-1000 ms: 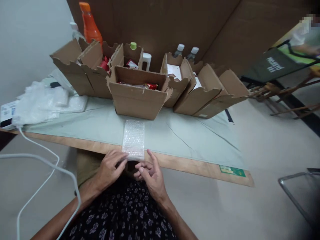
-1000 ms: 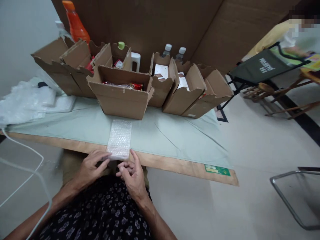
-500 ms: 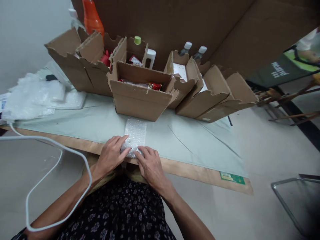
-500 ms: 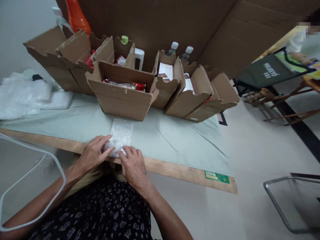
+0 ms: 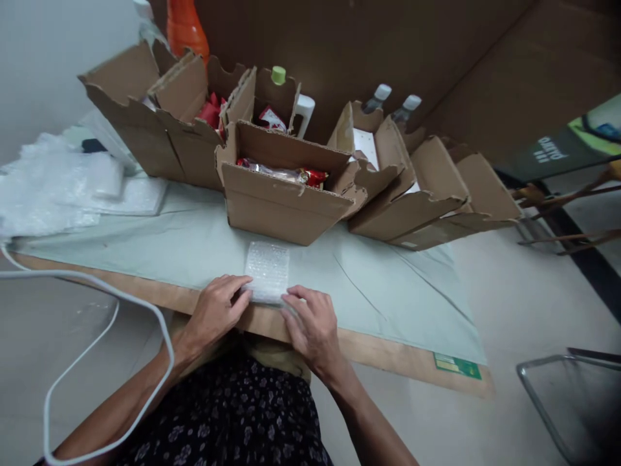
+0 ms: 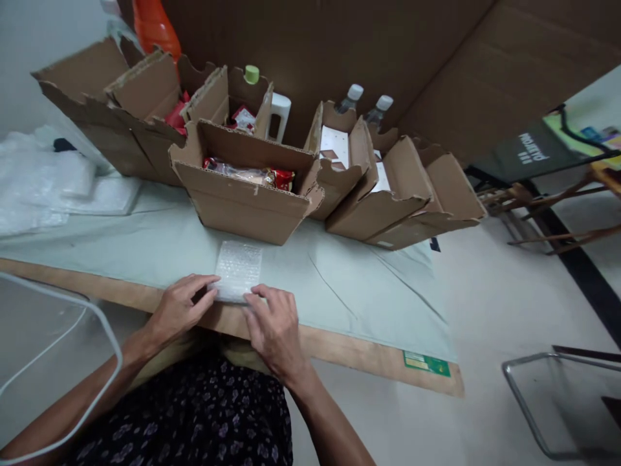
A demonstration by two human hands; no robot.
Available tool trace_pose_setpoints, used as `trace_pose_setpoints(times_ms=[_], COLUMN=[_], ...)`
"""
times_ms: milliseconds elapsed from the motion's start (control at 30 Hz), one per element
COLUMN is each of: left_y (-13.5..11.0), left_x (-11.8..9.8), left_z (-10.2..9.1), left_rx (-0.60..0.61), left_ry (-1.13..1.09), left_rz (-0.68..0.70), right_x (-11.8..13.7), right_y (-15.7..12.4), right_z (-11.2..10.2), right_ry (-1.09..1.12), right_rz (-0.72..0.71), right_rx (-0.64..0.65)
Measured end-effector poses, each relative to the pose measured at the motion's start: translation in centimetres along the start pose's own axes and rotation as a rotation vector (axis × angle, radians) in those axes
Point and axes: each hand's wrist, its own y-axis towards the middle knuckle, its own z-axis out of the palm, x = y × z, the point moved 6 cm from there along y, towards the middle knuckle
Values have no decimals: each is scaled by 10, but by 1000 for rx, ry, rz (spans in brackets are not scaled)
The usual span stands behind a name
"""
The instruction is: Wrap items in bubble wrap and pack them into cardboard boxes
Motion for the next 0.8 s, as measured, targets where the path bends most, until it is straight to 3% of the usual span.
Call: trace_pose_setpoints(times_ms=[167,367,467,567,700,800], left_y=[3,-4,8,26,34,20], left_x=[7,-2,5,15,25,32], left_z=[1,-9,-3,6,7,-1], left_rx=[-24,52,29,11,-1,-54], left_ry=[30,4,13,84,77,-136], left_rz=[-31,100,71,32,-85,-326], right_x=[-5,-25,-31,-32,-38,-49], right_y=[11,29,34,39,46,54], right_z=[30,32,23,22,41,43], right_ry=[-72,132,55,-65,-65,32], right_rz=[-97,37,74,24,-86,11], right_rx=[230,337,301,237,329,288])
